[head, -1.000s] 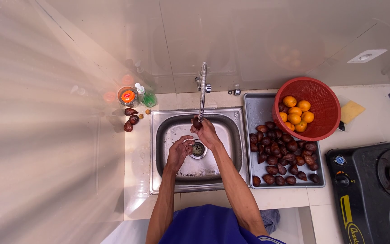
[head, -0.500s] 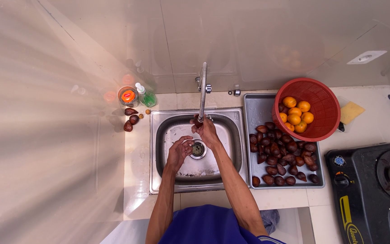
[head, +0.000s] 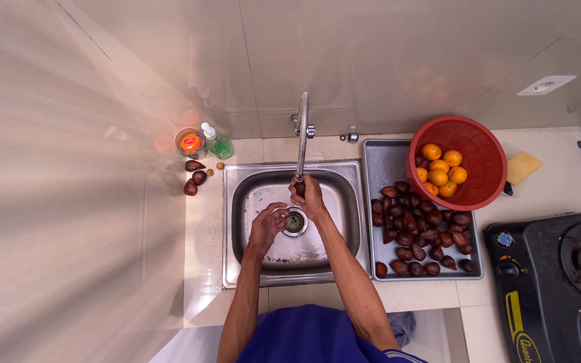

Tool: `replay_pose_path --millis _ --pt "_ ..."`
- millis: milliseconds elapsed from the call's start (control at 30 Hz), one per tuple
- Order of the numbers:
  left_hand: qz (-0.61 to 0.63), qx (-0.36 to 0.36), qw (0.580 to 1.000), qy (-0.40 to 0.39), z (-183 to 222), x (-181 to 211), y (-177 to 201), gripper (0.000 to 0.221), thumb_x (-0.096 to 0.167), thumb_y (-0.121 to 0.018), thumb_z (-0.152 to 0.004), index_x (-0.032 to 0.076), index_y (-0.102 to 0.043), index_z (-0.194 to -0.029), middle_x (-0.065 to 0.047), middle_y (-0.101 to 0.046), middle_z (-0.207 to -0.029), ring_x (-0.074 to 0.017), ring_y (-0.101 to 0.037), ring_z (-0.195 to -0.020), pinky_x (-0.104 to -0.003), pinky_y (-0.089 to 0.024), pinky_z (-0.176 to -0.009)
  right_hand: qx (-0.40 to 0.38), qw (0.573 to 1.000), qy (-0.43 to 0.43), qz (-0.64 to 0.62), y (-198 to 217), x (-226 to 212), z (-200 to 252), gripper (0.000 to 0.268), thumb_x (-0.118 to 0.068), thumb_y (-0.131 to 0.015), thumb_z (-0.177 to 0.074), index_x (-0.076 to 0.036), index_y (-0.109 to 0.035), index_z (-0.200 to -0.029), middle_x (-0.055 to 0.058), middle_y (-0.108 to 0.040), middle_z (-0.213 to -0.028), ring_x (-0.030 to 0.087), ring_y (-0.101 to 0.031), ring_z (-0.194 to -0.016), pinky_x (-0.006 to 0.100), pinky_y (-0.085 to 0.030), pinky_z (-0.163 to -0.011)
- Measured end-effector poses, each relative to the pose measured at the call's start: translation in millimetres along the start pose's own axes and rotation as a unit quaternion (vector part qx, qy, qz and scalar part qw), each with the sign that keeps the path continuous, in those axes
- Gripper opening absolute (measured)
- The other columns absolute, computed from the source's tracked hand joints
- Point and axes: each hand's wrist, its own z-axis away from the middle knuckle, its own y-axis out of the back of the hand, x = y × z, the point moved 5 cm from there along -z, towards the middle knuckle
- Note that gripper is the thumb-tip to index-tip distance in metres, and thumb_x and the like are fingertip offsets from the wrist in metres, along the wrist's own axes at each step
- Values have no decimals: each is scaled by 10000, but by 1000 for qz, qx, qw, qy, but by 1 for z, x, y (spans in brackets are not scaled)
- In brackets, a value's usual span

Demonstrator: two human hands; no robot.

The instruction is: Washing salak fruits individually under running water and placing them on a tray.

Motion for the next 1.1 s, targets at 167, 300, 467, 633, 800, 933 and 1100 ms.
replay_pose_path --millis 167,300,467,633,800,933,1100 --pt "-1 2 1000 1 1 -1 0 414 428 -476 -973 135 -576 -1248 -47 -637 -995 -105 -517 -684 -265 -420 -642 -13 999 -16 -40 8 6 -9 275 -351 -502 -956 -93 -595 -938 72 -474 -661 81 -281 -400 249 -281 -426" --pt "-2 2 1000 4 0 -1 -2 414 425 -480 -969 133 -576 -1246 -45 -629 -985 -100 -512 -687 -260 -413 -645 -108 990 35 -82 -7 -7 3 358 -191 -529 -1014 -4 -615 -1307 164 -666 -1052 209 -607 -809 311 -529 -786" --pt "1 0 1000 2 2 2 -5 408 422 -479 -974 131 -577 -1242 -48 -634 -987 -100 -514 -686 -260 -416 -643 -85 994 44 -41 -9 -4 3 148 -64 -674 -974 -57 -578 -1086 105 -661 -974 177 -652 -814 302 -593 -793" --pt "3 1 1000 3 0 -1 -1 405 426 -478 -975 134 -574 -1238 -48 -632 -980 -100 -517 -685 -260 -418 -641 -54 998 -39 -15 -12 -5 8 209 -308 -507 -1055 -125 -530 -1152 78 -553 -820 168 -547 -558 332 -562 -536" --pt "-6 19 1000 11 2 2 -6 385 426 -494 -979 136 -585 -1215 -47 -623 -971 -104 -508 -671 -258 -426 -629 -54 998 -8 -22 -25 -16 15 159 -256 -606 -1014 -131 -555 -930 18 -530 -857 95 -527 -568 241 -503 -529" --pt "-34 39 999 13 1 3 -7 321 376 -482 -1001 139 -582 -1193 -34 -621 -960 -97 -499 -665 -246 -412 -618 -43 999 14 2 -14 -8 6 214 -92 -774 -918 -104 -561 -931 55 -616 -886 142 -617 -580 262 -561 -518" --pt "-50 54 997 30 2 -1 -6 303 379 -493 -1003 157 -601 -1179 -25 -630 -961 -99 -500 -659 -254 -415 -608 -21 999 -47 2 -8 -4 -1 256 -348 -487 -1001 -120 -595 -959 93 -633 -770 131 -553 -391 233 -433 -348"
